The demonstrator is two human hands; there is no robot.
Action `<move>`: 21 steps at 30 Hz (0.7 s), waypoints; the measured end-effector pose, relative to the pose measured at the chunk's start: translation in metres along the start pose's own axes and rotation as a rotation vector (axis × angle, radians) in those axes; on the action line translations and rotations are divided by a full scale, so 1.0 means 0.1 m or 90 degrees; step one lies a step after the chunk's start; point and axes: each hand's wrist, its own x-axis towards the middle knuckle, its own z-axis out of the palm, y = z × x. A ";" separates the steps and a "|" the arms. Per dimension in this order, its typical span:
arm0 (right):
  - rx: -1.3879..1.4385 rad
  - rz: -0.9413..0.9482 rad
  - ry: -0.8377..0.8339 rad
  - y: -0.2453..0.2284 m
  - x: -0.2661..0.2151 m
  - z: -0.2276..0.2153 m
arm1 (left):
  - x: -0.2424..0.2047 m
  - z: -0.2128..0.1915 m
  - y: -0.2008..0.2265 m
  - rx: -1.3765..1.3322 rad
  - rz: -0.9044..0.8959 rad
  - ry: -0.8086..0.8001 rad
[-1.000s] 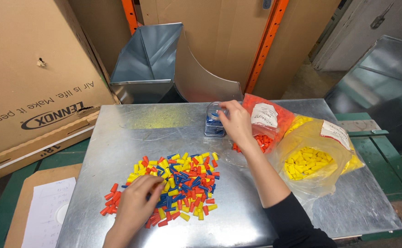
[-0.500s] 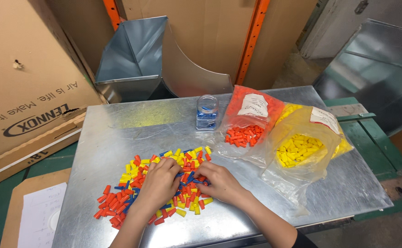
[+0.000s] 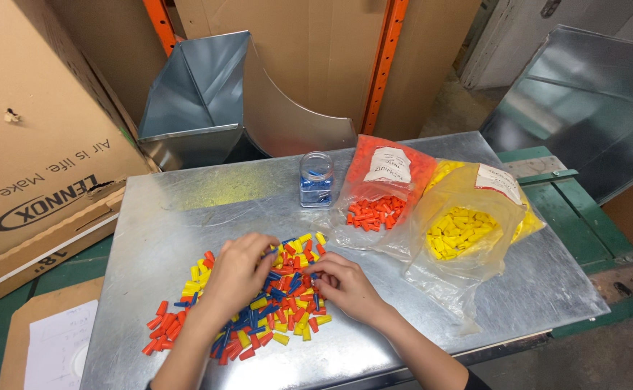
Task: The person sorts a mixed pile of small red, yellow, and blue plastic pieces on a metal table. They pick up individual pieces by hand and place them into separate clear plastic bags or a small jar according to color.
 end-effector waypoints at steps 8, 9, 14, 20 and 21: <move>0.115 0.085 0.224 -0.01 -0.15 -0.29 | 0.98 -0.19 0.17 -0.102 0.080 0.121; 0.135 0.111 0.247 -0.03 -0.17 -0.33 | 1.11 -0.17 0.20 -0.139 0.070 0.142; 0.154 0.106 0.295 -0.03 -0.22 -0.46 | 1.65 0.14 0.16 -0.198 0.031 0.189; 0.168 0.088 0.334 -0.07 -0.11 -0.64 | 1.78 0.42 0.04 -0.026 -0.059 0.126; 0.193 0.082 0.355 -0.10 -0.04 -0.69 | 1.78 0.42 0.01 -0.012 -0.042 0.139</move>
